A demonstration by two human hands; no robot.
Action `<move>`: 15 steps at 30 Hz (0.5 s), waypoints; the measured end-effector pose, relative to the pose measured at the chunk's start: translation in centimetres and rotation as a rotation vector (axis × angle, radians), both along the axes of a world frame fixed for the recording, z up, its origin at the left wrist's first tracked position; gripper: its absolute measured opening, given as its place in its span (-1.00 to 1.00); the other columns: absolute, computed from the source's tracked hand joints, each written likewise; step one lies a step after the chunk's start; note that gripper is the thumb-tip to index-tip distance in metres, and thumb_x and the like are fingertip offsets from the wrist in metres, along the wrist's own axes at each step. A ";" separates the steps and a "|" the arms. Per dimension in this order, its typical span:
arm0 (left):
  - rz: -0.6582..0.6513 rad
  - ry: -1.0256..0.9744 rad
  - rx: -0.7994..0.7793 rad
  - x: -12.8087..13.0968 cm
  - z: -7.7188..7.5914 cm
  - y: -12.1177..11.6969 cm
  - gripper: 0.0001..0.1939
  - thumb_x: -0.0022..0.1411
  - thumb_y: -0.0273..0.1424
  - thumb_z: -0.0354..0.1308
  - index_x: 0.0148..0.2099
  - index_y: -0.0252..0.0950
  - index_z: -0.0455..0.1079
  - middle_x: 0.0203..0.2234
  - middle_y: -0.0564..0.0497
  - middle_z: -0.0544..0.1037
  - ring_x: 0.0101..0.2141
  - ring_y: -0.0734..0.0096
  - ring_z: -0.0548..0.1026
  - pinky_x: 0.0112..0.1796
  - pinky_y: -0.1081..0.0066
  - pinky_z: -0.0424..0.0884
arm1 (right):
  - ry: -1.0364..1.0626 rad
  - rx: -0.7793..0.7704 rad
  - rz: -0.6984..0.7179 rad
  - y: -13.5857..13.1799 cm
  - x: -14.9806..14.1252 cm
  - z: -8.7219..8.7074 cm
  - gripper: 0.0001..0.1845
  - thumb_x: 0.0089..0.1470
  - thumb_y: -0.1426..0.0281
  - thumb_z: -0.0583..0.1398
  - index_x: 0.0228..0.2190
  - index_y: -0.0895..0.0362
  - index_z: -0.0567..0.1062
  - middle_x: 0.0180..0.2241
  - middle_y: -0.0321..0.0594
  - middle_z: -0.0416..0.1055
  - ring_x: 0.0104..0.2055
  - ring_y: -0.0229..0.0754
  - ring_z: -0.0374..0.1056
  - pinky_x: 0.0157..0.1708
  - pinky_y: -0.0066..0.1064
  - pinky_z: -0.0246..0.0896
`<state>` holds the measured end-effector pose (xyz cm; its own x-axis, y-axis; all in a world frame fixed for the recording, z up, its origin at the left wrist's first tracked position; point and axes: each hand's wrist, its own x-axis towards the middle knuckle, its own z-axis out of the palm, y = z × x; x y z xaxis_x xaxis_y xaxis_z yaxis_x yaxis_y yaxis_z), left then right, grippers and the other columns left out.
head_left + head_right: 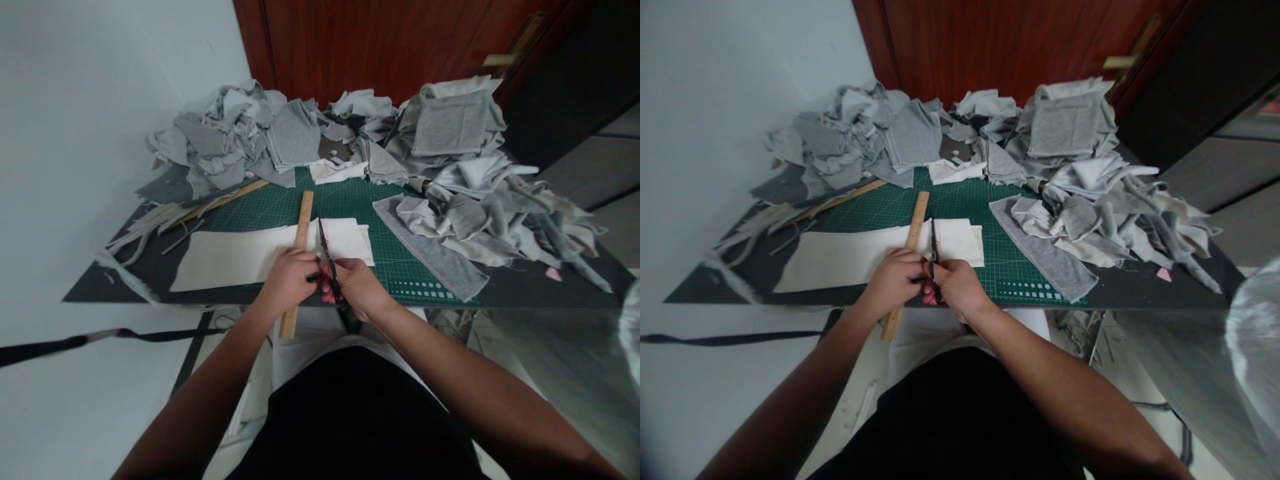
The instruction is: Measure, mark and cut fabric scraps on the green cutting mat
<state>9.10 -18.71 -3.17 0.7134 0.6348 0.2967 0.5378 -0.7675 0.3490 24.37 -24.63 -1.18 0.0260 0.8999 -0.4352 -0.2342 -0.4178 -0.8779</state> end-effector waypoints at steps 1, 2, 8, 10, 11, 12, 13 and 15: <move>0.001 -0.001 0.000 0.0 0.0 0.0 -0.86 0.13 -0.54 0.28 -0.44 -0.23 0.55 -0.48 0.07 0.52 -0.32 0.30 0.46 -0.21 0.26 0.24 | -0.006 -0.002 0.010 -0.1 0.1 0.0 -0.52 0.00 0.07 0.41 -0.55 0.19 0.42 -0.68 -0.31 0.37 -0.69 -0.34 0.30 -0.70 -0.56 0.16; 0.005 0.000 0.000 0.0 0.0 -0.1 -0.86 0.14 -0.53 0.28 -0.44 -0.23 0.54 -0.47 0.06 0.53 -0.31 0.29 0.47 -0.20 0.26 0.24 | -0.011 0.001 0.022 -0.3 0.2 -0.1 -0.51 0.00 0.06 0.40 -0.55 0.19 0.42 -0.67 -0.30 0.38 -0.69 -0.34 0.31 -0.70 -0.56 0.16; 0.016 -0.050 -0.027 0.0 -0.1 -0.3 -0.94 0.21 -0.46 0.28 -0.32 -0.21 0.56 -0.34 0.08 0.62 -0.22 0.28 0.51 -0.11 0.23 0.22 | -0.079 0.061 0.033 -3.0 3.0 0.8 -0.44 -0.15 -0.06 0.43 -0.51 0.16 0.41 -0.65 -0.30 0.40 -0.69 -0.32 0.31 -0.69 -0.53 0.17; 0.029 -0.052 -0.036 0.1 0.0 -0.5 -0.94 0.24 -0.44 0.26 -0.29 -0.20 0.56 -0.30 0.08 0.63 -0.19 0.27 0.51 -0.07 0.23 0.22 | -0.155 0.070 0.014 -4.2 4.9 1.6 -0.41 -0.16 -0.11 0.41 -0.52 0.14 0.39 -0.66 -0.30 0.40 -0.69 -0.30 0.31 -0.68 -0.51 0.18; 0.048 -0.042 -0.034 0.1 0.0 -0.6 -0.95 0.26 -0.42 0.25 -0.25 -0.21 0.56 -0.26 0.05 0.62 -0.16 0.25 0.50 -0.05 0.22 0.23 | -0.214 0.074 0.005 -4.9 6.0 2.0 -0.39 -0.15 -0.14 0.39 -0.52 0.13 0.38 -0.65 -0.28 0.41 -0.69 -0.29 0.31 -0.67 -0.49 0.19; 0.072 -0.024 -0.028 0.2 0.1 -0.7 -0.92 0.26 -0.40 0.25 -0.20 -0.21 0.56 -0.20 0.02 0.62 -0.12 0.22 0.49 -0.03 0.21 0.23 | -0.291 0.076 -0.006 -5.5 7.3 2.3 -0.39 -0.14 -0.17 0.37 -0.51 0.12 0.39 -0.64 -0.26 0.42 -0.68 -0.27 0.32 -0.66 -0.47 0.20; 0.096 0.003 -0.018 0.2 0.1 -0.8 -0.85 0.27 -0.37 0.25 -0.11 -0.20 0.56 -0.11 -0.02 0.61 -0.06 0.17 0.47 0.00 0.19 0.23 | -0.394 0.079 -0.020 -6.2 8.8 2.6 -0.40 -0.11 -0.18 0.34 -0.49 0.12 0.41 -0.62 -0.23 0.44 -0.66 -0.24 0.34 -0.65 -0.45 0.22; 0.132 0.073 0.010 0.4 0.3 -1.0 -0.65 0.28 -0.31 0.26 0.11 -0.16 0.51 0.10 -0.09 0.52 0.06 0.06 0.40 0.06 0.12 0.22 | -0.726 0.118 -0.083 -7.4 12.0 2.9 -0.45 0.00 -0.15 0.27 -0.44 0.12 0.48 -0.58 -0.18 0.48 -0.62 -0.16 0.40 -0.61 -0.40 0.24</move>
